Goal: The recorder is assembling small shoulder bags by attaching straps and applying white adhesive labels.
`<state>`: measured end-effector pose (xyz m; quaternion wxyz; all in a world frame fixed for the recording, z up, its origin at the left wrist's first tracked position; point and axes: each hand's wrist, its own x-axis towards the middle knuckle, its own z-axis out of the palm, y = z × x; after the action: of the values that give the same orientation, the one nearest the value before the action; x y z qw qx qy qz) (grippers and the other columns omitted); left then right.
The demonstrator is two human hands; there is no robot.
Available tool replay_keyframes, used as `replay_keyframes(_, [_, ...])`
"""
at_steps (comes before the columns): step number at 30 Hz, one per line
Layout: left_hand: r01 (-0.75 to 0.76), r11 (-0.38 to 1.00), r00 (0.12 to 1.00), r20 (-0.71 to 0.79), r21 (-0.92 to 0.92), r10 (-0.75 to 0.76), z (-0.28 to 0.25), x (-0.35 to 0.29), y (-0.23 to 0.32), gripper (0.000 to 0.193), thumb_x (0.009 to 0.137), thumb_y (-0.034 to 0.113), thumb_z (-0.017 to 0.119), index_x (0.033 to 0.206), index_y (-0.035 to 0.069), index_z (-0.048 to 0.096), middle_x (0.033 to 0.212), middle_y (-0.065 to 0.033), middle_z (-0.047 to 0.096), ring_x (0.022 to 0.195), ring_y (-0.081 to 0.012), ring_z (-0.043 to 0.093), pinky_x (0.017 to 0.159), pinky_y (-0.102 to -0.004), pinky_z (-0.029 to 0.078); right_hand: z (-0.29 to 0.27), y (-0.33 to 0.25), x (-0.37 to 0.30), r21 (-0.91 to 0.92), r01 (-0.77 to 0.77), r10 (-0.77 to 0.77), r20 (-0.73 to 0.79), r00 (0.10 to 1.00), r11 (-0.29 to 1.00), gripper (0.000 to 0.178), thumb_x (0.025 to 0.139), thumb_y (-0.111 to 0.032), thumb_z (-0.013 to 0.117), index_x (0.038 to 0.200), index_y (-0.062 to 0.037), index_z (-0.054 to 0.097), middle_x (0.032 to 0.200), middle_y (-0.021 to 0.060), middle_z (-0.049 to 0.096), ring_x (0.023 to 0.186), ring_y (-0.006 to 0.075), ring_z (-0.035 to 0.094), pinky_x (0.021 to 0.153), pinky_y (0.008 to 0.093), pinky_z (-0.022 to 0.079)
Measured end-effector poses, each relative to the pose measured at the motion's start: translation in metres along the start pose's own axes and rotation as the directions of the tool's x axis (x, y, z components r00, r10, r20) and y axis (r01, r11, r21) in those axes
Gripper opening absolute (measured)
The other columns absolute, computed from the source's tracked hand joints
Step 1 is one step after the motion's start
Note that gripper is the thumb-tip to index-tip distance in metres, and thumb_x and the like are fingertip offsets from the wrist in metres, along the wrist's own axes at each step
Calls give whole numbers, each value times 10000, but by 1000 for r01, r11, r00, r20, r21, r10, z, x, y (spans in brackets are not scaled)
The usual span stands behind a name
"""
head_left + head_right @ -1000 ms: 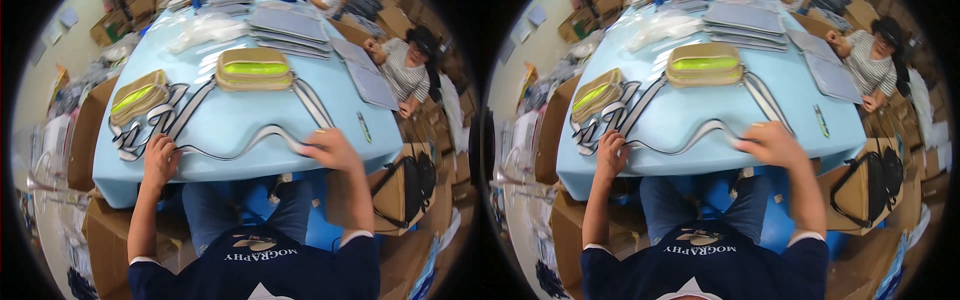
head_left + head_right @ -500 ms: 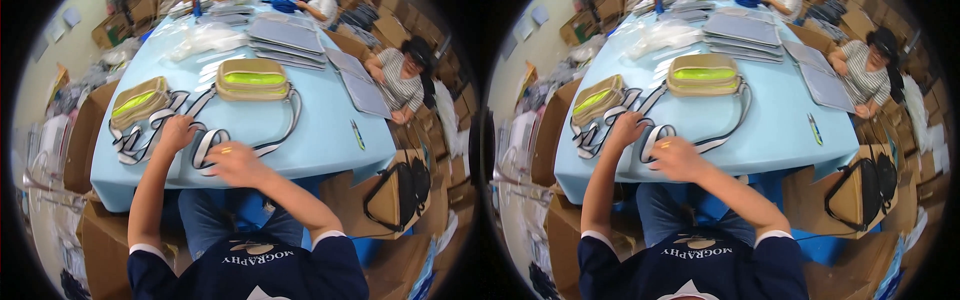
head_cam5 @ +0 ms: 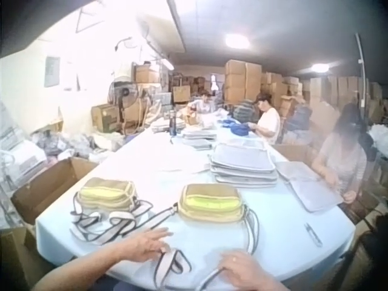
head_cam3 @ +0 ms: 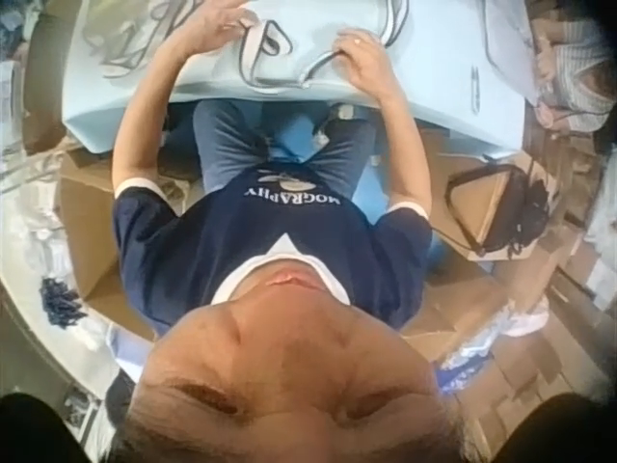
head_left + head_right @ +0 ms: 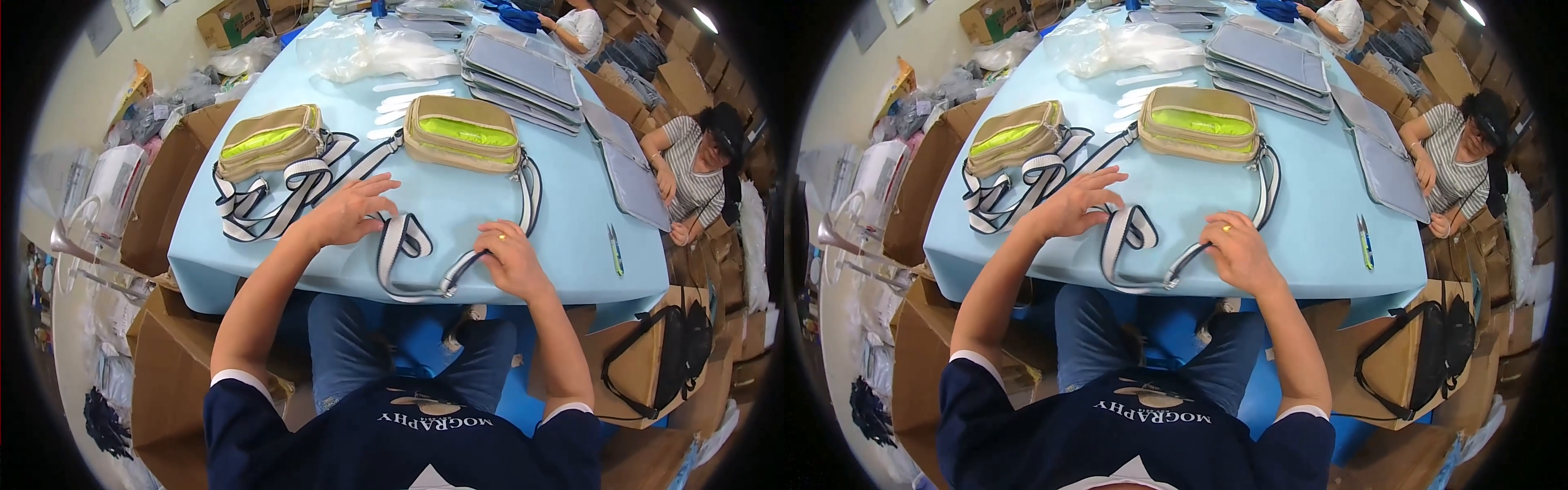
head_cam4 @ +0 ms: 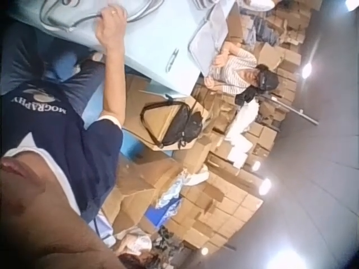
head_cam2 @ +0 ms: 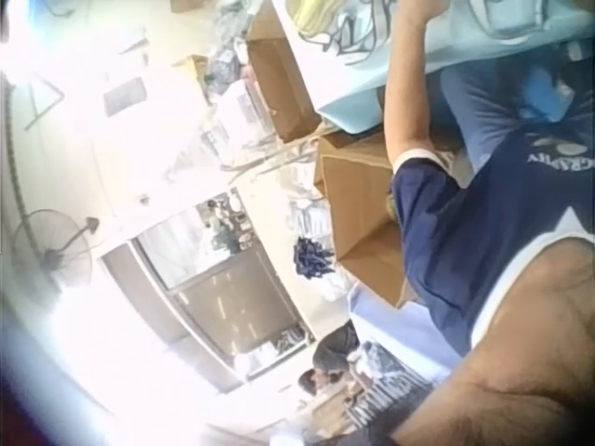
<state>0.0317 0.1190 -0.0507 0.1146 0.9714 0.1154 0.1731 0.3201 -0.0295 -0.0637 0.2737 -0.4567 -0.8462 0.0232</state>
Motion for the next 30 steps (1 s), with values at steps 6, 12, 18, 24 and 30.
replay_keyframes(6, [17,991,1000,4,-133,-17,24,39,13,226,754,109,621,975,110,671,1270,-113,524,1206,-284,457,986,-423,347,11,-6,-4,45,-35,40,-112,993,998,191,681,-86,700,831,-73,582,789,80,604,827,264,586,742,373,431])
replay_keyframes(12, [221,837,948,-94,-500,-306,27,105,15,167,799,160,620,925,65,676,907,-119,668,853,-269,632,759,-355,489,29,-16,13,5,-40,41,-183,982,999,157,705,-127,692,807,-70,587,695,65,608,737,241,606,613,365,448])
replay_keyframes(18, [330,799,940,99,-503,-327,50,166,45,189,817,178,648,956,50,655,866,-109,677,801,-230,648,730,-335,505,55,-40,43,-156,-87,65,-138,988,984,139,712,-96,670,817,-46,593,790,92,638,790,265,615,657,373,474])
replay_keyframes(24, [255,870,933,-129,-423,-336,43,122,8,216,825,150,632,994,15,629,877,-141,673,853,-250,652,764,-329,503,38,-23,20,34,21,-10,-283,959,999,229,722,-72,651,940,-9,617,915,116,626,827,281,611,748,368,494])
replay_keyframes(30, [471,860,882,67,-198,-467,4,52,17,200,817,141,628,968,9,637,892,-152,668,864,-289,636,786,-358,493,-5,13,24,-150,-265,139,-558,818,953,160,791,-65,609,941,-10,625,923,102,634,826,294,599,739,398,485])
